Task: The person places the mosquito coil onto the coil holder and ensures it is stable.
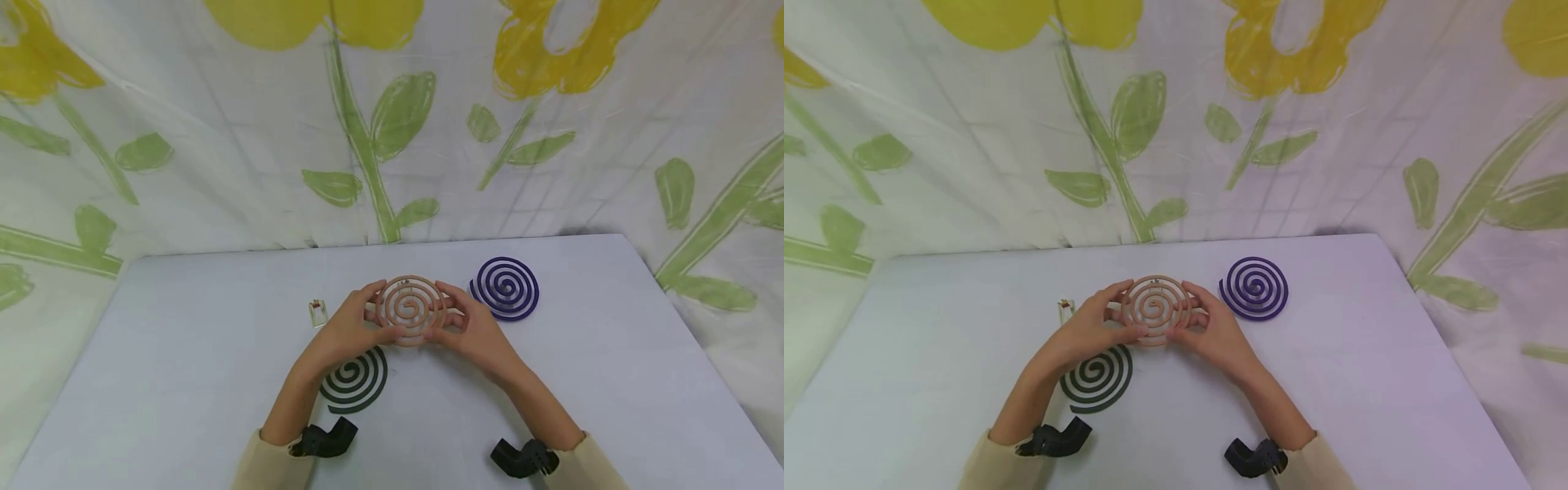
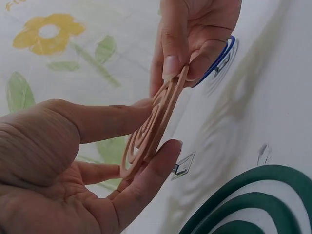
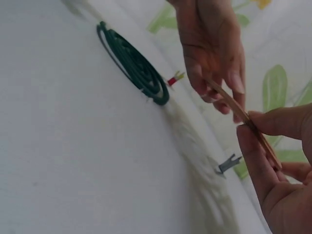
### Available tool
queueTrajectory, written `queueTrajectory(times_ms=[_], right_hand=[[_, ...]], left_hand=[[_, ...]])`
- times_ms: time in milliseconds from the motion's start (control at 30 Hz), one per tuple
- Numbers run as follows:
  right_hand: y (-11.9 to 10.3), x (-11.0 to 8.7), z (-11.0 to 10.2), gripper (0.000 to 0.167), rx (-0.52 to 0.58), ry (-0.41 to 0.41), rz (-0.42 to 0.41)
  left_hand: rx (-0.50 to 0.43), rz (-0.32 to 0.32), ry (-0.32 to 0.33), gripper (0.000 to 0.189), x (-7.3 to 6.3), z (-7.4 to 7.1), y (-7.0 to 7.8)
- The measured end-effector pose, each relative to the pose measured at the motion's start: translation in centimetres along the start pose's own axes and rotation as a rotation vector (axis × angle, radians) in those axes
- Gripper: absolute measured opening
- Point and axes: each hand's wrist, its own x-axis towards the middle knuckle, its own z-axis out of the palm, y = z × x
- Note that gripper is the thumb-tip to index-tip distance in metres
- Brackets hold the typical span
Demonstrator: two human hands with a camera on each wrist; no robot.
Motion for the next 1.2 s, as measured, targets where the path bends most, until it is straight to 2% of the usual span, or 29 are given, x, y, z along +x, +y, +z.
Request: queueTrajectory(times_ms=[233,367,533,767,1033,1200], right_hand=[[-0.6,1.1,-0.3,0.086,0.031,0.004,0.057],[-0.9,1.7,-0.3,0.088,0.045,-0.009,0.080],[-1.4,2.6,-0.3,0.090,0.055,-0.039,0.100],[-1.7,4.2,-0.2,0.091,0.050,-0.047,0.094],[-1.0,4.3,-1.1,0.087,0.102,-0.024,0.102],[-1.2,4.7,-1.1,0.083,0.118,0.005,0.078]], left_hand=[[-0.267,0.018,-0.024,0.079,1.0,0.2,-0.2],[-0.348,0.016,-0.009,0.075,1.4,0.4,-0.3],[-0.363,-0.006,0.048,0.069,1.8,0.2,-0.3],[-0.398,-0.026,0.109,0.056,2.6,-0.8,0.1],[-0.440,0.007,0.093,0.054,3.4,0.0,0.4],[-0.461,0.011,0.117,0.057,3.7,0.1,0.6]])
